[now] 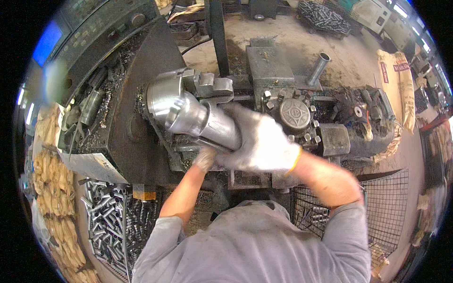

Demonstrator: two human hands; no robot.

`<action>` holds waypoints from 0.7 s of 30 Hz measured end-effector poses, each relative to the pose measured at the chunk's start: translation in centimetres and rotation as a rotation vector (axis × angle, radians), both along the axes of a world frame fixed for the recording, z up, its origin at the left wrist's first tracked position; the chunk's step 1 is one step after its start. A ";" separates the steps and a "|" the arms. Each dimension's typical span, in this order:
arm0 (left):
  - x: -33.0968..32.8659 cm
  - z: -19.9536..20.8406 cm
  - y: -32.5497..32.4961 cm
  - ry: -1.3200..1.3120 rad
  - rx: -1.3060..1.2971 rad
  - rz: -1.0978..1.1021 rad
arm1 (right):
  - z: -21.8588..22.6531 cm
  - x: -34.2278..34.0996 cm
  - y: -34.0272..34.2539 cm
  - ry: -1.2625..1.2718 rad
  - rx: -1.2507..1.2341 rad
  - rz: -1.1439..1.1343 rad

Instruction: The person repeatedly picks up cylindrical metal parts from a wire basket and inserts them into a lathe chuck. They secure the parts, operate the machine controls, and then remove the processed parts, placing them into a collection bin. This cycle is repeated continuously.

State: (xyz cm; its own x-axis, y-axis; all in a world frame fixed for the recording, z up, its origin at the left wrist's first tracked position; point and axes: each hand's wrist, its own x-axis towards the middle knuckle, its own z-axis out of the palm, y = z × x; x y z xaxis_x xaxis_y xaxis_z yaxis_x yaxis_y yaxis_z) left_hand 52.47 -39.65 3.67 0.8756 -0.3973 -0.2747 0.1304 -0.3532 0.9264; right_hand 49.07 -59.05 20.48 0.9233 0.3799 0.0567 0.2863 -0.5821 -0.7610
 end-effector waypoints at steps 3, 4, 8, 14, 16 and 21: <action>0.9 -3.2 -1.2 -0.260 0.491 0.061 | 2.9 7.6 -3.6 -0.562 -0.385 0.096; 0.8 -4.3 -1.0 -0.361 0.184 0.254 | 3.0 10.7 -4.5 -0.587 -0.627 0.097; -6.2 -8.2 4.6 -0.513 0.105 0.523 | -0.8 19.7 -5.9 -0.439 -1.281 0.159; -18.9 -13.7 13.7 0.159 -0.297 1.088 | -7.7 23.0 -4.7 0.081 -0.815 0.388; -20.9 -14.7 16.7 0.151 -0.511 1.436 | -8.9 23.4 -4.2 0.109 -0.740 0.409; -22.2 -14.2 24.0 -0.012 -0.632 1.706 | -9.3 24.6 -4.6 0.138 -0.686 0.355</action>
